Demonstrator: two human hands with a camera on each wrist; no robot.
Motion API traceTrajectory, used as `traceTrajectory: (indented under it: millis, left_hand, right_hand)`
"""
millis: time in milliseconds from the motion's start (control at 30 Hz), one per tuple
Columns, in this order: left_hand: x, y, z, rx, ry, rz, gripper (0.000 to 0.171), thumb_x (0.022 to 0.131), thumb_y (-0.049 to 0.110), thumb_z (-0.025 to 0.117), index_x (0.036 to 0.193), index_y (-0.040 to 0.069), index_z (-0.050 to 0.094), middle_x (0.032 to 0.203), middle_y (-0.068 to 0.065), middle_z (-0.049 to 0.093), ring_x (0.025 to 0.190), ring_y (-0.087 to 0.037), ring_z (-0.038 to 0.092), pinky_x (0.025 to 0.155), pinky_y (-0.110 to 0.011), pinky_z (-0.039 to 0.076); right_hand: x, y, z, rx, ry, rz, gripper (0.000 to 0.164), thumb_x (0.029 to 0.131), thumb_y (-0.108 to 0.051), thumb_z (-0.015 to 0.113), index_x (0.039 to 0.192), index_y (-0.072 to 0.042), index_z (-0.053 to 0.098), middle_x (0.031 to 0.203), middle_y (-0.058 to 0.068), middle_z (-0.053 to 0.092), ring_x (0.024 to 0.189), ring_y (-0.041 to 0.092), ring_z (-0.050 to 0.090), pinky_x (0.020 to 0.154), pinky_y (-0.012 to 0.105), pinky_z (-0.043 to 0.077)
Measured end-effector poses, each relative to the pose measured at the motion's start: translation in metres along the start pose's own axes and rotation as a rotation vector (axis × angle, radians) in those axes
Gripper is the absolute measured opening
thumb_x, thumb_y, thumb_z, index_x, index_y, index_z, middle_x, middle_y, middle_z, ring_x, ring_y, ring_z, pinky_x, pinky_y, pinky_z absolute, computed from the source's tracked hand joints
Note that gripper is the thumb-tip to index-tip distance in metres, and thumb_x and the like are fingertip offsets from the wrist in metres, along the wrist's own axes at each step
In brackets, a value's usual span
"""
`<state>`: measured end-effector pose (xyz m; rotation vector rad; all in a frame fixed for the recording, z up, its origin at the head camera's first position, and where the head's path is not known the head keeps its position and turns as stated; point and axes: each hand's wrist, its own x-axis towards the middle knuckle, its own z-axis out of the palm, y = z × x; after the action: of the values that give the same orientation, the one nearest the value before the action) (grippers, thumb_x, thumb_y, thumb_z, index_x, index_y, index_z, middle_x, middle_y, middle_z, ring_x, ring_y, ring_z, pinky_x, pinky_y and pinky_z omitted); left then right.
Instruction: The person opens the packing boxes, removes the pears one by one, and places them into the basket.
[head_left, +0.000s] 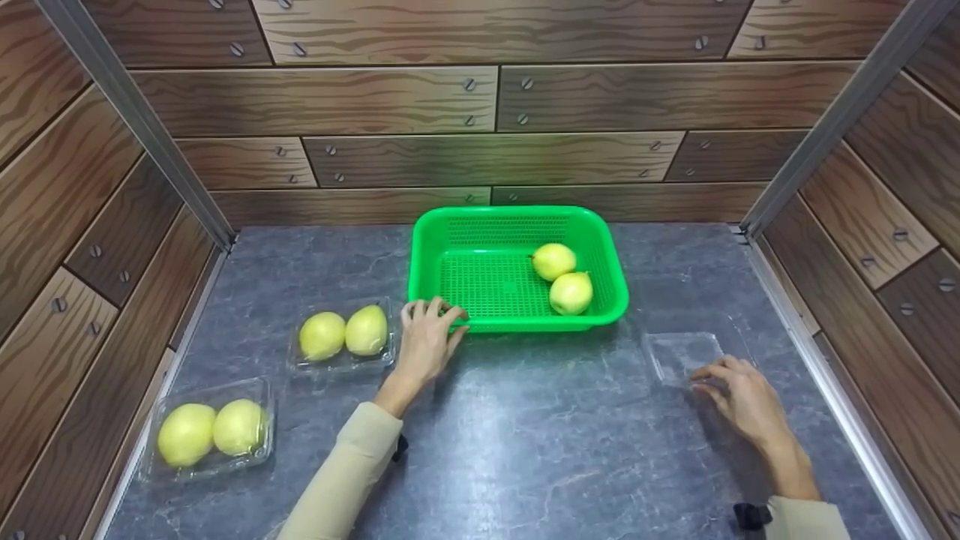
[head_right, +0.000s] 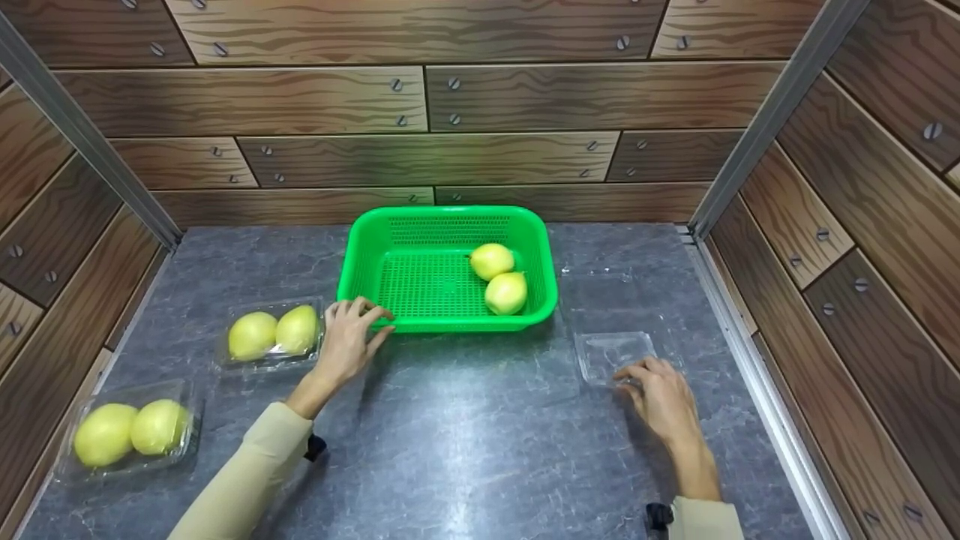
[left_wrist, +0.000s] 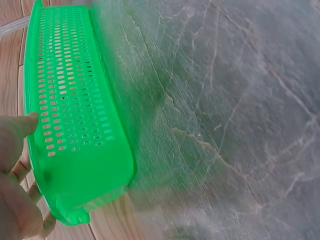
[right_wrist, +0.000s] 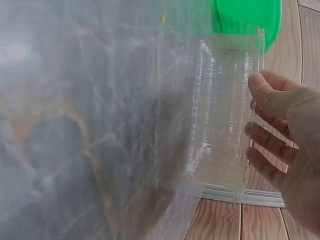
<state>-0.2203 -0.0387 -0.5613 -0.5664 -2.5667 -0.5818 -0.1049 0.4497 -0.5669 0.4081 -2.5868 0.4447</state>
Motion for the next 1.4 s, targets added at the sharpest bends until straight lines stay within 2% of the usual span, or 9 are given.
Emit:
traceTrajectory:
  millis: [233, 367, 667, 900, 1133, 1400]
  left_hand:
    - [-0.002, 0.0, 0.002, 0.018, 0.038, 0.018, 0.012, 0.093, 0.031, 0.079, 0.101, 0.025, 0.073, 0.106, -0.005, 0.067, 0.103, -0.03, 0.06, 0.103, -0.059, 0.047]
    - [-0.001, 0.0, 0.002, 0.018, 0.041, 0.021, 0.012, 0.093, 0.031, 0.079, 0.102, 0.025, 0.074, 0.106, -0.005, 0.066, 0.103, -0.031, 0.06, 0.103, -0.059, 0.047]
    - [0.0, 0.0, 0.001, 0.009, 0.037, 0.021, 0.012, 0.093, 0.03, 0.08, 0.102, 0.025, 0.074, 0.106, -0.005, 0.067, 0.103, -0.03, 0.06, 0.104, -0.06, 0.048]
    - [0.0, 0.0, 0.001, 0.015, 0.032, 0.018, 0.012, 0.093, 0.031, 0.079, 0.102, 0.025, 0.073, 0.106, -0.005, 0.067, 0.104, -0.03, 0.06, 0.105, -0.06, 0.047]
    - [0.0, 0.0, 0.002, 0.014, 0.049, 0.023, 0.013, 0.092, 0.028, 0.08, 0.102, 0.024, 0.073, 0.106, -0.006, 0.066, 0.102, -0.031, 0.06, 0.104, -0.059, 0.047]
    - [0.0, -0.001, 0.001, 0.02, 0.033, 0.01, 0.012, 0.093, 0.031, 0.079, 0.102, 0.025, 0.073, 0.107, -0.005, 0.068, 0.103, -0.03, 0.061, 0.105, -0.059, 0.047]
  right_hand:
    - [0.013, 0.009, 0.003, -0.007, -0.046, 0.008, 0.025, 0.073, 0.002, 0.089, 0.091, -0.014, 0.08, 0.086, 0.001, 0.07, 0.077, 0.023, 0.061, 0.066, 0.038, 0.053]
    - [0.02, 0.013, 0.005, -0.013, -0.054, 0.013, 0.023, 0.075, 0.001, 0.088, 0.091, -0.015, 0.08, 0.085, 0.001, 0.069, 0.075, 0.021, 0.059, 0.063, 0.034, 0.049]
    - [0.035, 0.023, 0.009, -0.017, -0.084, 0.029, 0.02, 0.08, 0.001, 0.084, 0.094, -0.013, 0.081, 0.086, 0.004, 0.069, 0.077, 0.024, 0.06, 0.064, 0.036, 0.049]
    - [0.048, 0.031, 0.016, 0.003, -0.082, 0.043, 0.018, 0.083, 0.002, 0.082, 0.097, -0.01, 0.081, 0.088, 0.008, 0.069, 0.081, 0.03, 0.063, 0.068, 0.049, 0.053]
    - [0.062, 0.04, 0.022, 0.008, -0.077, 0.051, 0.018, 0.086, 0.001, 0.081, 0.099, -0.011, 0.081, 0.091, 0.01, 0.07, 0.083, 0.034, 0.064, 0.07, 0.053, 0.054]
    - [0.074, 0.046, 0.03, 0.009, -0.083, 0.085, 0.018, 0.088, 0.002, 0.078, 0.1, -0.011, 0.08, 0.091, 0.013, 0.068, 0.085, 0.037, 0.064, 0.07, 0.057, 0.054]
